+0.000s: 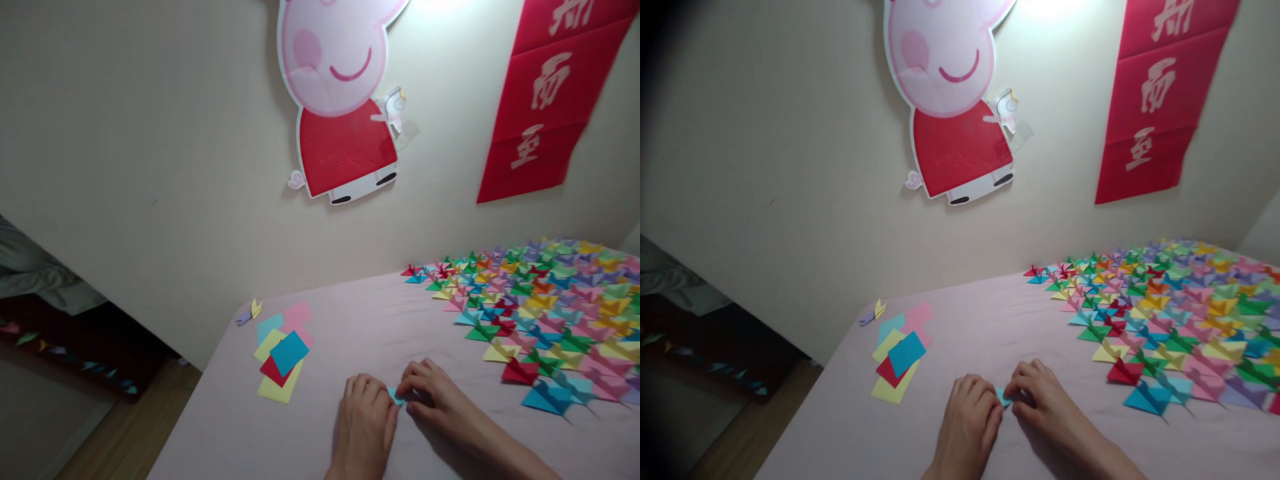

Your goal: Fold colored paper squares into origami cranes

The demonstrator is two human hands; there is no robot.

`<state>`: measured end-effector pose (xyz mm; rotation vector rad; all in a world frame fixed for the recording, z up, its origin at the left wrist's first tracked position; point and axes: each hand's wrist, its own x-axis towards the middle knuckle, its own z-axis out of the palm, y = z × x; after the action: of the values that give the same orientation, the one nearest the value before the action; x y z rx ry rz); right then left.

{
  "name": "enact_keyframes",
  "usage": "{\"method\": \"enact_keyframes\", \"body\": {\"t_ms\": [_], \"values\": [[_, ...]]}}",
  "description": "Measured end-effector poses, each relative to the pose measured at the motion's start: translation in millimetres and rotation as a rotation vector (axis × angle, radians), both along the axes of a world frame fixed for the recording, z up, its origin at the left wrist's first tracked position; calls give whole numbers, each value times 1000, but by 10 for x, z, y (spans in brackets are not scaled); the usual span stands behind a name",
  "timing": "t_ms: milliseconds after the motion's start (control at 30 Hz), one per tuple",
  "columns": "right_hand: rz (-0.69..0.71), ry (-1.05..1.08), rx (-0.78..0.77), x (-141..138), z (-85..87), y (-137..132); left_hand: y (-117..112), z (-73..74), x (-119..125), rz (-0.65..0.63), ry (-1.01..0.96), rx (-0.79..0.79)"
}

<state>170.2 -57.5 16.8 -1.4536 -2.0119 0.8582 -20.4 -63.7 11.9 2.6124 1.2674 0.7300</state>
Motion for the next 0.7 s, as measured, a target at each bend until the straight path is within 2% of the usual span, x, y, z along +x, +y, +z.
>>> {"method": "enact_keyframes", "body": {"t_ms": [167,267,500,700], "values": [[-38,-10,11,-26,2,38,29,-76,61,153,-16,-16],[-58,-55,15,-66,3,67,26,-71,87,197,-8,-52],[-54,-178,-1,-118,89,90,30,47,71,181,-6,-206],[10,-189,-27,-70,68,134,55,73,52,142,-7,-240]]}}
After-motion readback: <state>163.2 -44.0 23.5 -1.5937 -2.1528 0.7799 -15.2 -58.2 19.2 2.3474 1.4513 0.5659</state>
